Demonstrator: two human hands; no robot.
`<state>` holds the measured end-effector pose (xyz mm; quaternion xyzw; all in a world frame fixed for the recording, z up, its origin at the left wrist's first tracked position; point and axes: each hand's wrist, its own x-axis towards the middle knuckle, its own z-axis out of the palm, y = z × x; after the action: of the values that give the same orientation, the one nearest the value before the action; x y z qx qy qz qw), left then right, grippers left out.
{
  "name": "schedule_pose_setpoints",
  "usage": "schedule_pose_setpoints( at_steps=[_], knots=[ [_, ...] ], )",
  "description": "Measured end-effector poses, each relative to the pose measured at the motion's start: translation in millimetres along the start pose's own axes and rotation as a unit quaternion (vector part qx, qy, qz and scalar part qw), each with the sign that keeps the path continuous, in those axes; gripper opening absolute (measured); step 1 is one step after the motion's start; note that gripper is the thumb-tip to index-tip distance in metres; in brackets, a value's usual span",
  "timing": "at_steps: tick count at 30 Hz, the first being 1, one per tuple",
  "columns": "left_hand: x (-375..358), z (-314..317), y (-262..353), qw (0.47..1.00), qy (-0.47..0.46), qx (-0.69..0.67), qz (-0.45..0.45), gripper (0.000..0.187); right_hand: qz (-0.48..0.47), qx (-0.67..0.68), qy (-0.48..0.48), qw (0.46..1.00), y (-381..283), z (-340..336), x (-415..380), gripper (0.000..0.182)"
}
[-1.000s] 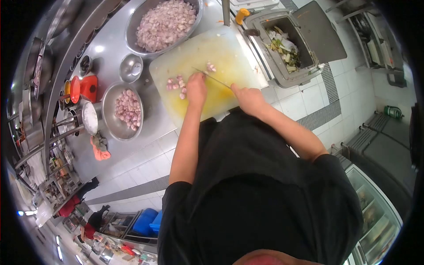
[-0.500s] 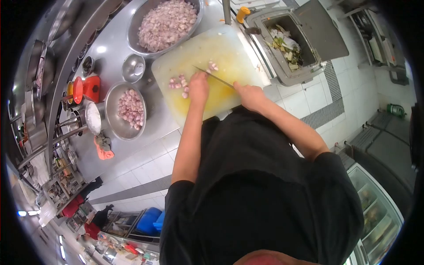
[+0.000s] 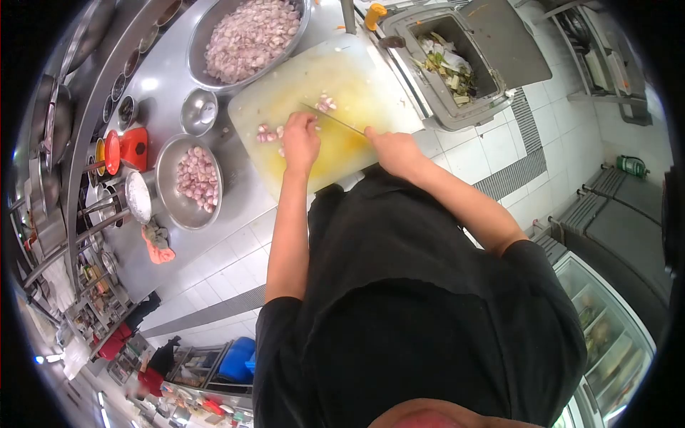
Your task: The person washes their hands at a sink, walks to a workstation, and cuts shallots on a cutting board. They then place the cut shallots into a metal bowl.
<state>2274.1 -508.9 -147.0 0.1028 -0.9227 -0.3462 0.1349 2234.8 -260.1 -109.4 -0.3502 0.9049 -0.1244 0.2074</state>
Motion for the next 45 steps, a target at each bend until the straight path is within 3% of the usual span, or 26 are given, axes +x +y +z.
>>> schedule_pose_setpoints(
  at_steps=[3,10,15,17,25,30,40,43,45],
  knots=[
    [-2,1,-1,1.0,0.013,-0.023,0.005,0.01,-0.01,-0.043,-0.019,0.999,-11,-11,-8,0.023],
    [-2,2,-2,0.997,0.009,-0.061,-0.047,0.01,-0.05,-0.066,0.045,0.996,-10,-7,-6,0.024],
    [-5,3,-3,1.0,0.027,-0.016,0.0,0.007,-0.052,-0.054,0.057,0.996,-2,14,-3,0.024],
    [0,2,-1,0.999,0.033,-0.03,-0.012,0.007,-0.052,-0.051,0.04,0.997,-16,-10,-9,0.024],
    [-1,6,-2,0.998,0.017,-0.053,-0.039,0.006,0.007,-0.008,-0.037,0.999,-5,0,5,0.025],
    [6,9,2,0.999,0.025,-0.014,0.022,0.006,0.03,-0.008,-0.042,0.999,-3,-5,2,0.026],
    [7,12,0,0.999,0.032,-0.028,-0.013,0.008,-0.015,-0.032,0.023,0.999,-2,2,4,0.027],
    [13,11,0,1.0,0.019,0.001,0.025,0.009,0.001,-0.029,0.008,1.0,4,8,5,0.028],
    [12,11,-2,0.993,0.033,0.032,0.106,0.011,0.007,-0.015,-0.013,1.0,4,7,8,0.027]
  ],
)
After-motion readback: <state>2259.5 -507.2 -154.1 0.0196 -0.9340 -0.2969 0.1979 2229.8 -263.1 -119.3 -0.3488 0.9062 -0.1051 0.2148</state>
